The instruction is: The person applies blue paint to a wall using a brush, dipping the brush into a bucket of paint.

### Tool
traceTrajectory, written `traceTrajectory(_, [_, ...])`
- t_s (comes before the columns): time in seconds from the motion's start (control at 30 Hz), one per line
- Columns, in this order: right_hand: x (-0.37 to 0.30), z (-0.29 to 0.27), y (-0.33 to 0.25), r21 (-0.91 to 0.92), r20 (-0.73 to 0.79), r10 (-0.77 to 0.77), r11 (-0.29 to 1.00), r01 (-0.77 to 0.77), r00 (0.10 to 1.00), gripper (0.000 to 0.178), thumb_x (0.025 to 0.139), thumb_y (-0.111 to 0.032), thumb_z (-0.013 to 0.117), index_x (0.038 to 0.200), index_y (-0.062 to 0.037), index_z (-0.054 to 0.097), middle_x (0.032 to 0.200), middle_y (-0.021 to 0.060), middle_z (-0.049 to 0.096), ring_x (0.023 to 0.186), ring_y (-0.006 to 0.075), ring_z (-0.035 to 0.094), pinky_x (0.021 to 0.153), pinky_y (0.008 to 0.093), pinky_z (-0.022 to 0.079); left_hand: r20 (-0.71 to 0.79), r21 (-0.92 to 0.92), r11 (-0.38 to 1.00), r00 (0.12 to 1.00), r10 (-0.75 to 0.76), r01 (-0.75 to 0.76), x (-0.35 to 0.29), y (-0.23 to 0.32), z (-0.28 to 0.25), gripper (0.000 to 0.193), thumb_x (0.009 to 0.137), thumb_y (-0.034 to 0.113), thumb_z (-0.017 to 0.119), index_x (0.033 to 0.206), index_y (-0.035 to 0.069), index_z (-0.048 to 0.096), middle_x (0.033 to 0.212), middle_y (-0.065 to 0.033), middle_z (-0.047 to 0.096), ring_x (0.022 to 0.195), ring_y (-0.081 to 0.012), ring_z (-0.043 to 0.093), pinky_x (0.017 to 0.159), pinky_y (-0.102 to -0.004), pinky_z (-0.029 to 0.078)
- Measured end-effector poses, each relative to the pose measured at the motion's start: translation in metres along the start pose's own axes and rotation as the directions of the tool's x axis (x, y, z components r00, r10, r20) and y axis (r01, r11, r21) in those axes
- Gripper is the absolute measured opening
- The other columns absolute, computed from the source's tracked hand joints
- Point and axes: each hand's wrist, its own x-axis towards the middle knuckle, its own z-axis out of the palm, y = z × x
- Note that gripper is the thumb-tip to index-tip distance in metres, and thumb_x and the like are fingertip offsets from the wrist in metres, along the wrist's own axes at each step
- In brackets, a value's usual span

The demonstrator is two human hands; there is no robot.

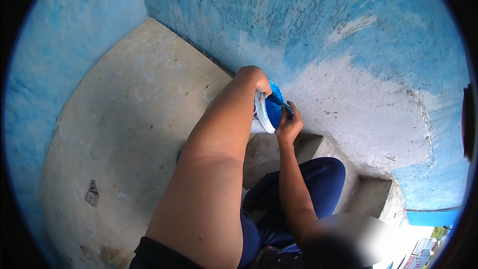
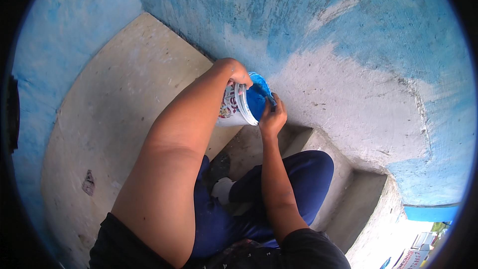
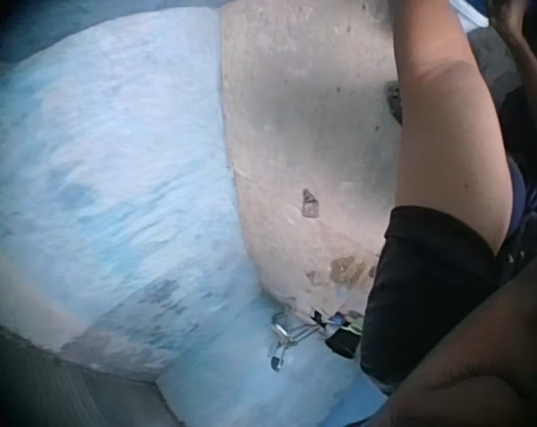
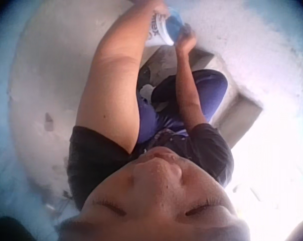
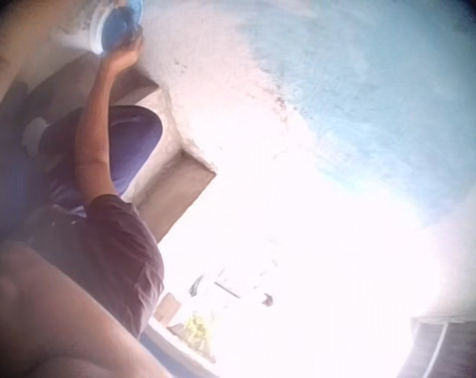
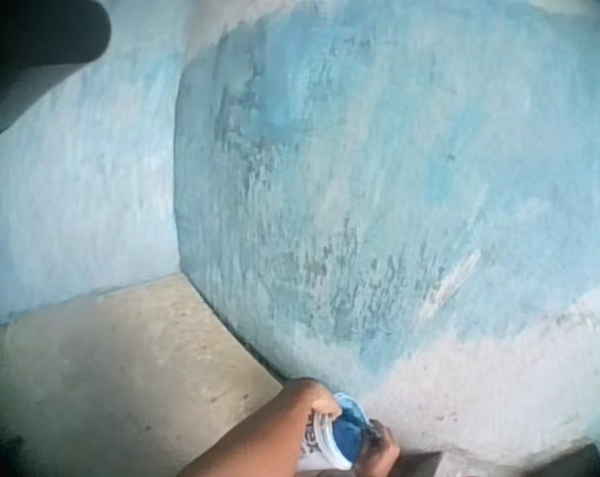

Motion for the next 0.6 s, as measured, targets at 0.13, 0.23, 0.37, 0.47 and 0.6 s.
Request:
traceTrajectory(0.13, [0.000,0.005,0.016,0.286,0.086,0.279,0.913,-0.292,0.956,0.016,0.096,-0.009,0.068,0.108,0.0019,0.069,0.085,0.0127,0.070,0.072,0.0157,0.065,0.068,0.0307,0.052,0.039,-0.118,0.993,0.999,0.009,-0.004,0.005,-0.001,-0.002,0.033,0.089,0.044,0.062,0.077,0.016,0.076,0.068,-0.0066,0.057,0.057,-0.0174,0.048,0.057,-0.0374,0.039])
traceTrajectory(0.23, [0.004,0.006,0.023,0.464,0.135,0.286,0.828,-0.316,0.949,0.018,0.099,-0.012,0.067,0.103,0.0044,0.068,0.084,0.0090,0.069,0.075,0.0096,0.060,0.068,0.0264,0.050,0.037,-0.132,0.991,0.999,-0.001,0.005,0.013,-0.004,-0.002,0.036,0.089,0.045,0.062,0.076,0.014,0.076,0.068,-0.0070,0.058,0.058,-0.0176,0.048,0.057,-0.0381,0.040])
traceTrajectory(0.37, [0.010,-0.003,0.006,0.416,0.267,0.292,0.825,-0.383,0.918,0.016,0.099,-0.013,0.066,0.101,0.0024,0.068,0.087,0.0100,0.069,0.075,0.0117,0.061,0.069,0.0283,0.050,0.027,-0.164,0.987,1.000,0.007,-0.002,0.019,-0.009,0.002,0.039,0.090,0.047,0.063,0.074,0.014,0.076,0.067,-0.0078,0.058,0.058,-0.0181,0.049,0.060,-0.0393,0.041])
traceTrajectory(0.47, [0.015,-0.009,0.004,0.259,0.306,0.207,0.921,-0.290,0.929,0.012,0.097,-0.010,0.066,0.102,0.0016,0.068,0.088,0.0135,0.067,0.077,0.0200,0.065,0.072,0.0333,0.051,0.018,-0.160,0.987,1.000,0.000,0.002,0.015,-0.005,0.000,0.040,0.090,0.048,0.062,0.074,0.014,0.076,0.065,-0.0083,0.058,0.058,-0.0187,0.050,0.061,-0.0402,0.041])
traceTrajectory(0.6, [0.021,-0.016,0.000,0.101,0.214,0.062,0.991,-0.085,0.975,0.013,0.093,-0.004,0.066,0.105,0.0004,0.070,0.089,0.0173,0.062,0.080,0.0324,0.063,0.076,0.0399,0.050,0.000,-0.129,0.991,1.000,0.017,-0.017,0.010,0.000,0.000,0.038,0.089,0.046,0.062,0.074,0.014,0.076,0.064,-0.0088,0.058,0.056,-0.0188,0.050,0.061,-0.0407,0.041])
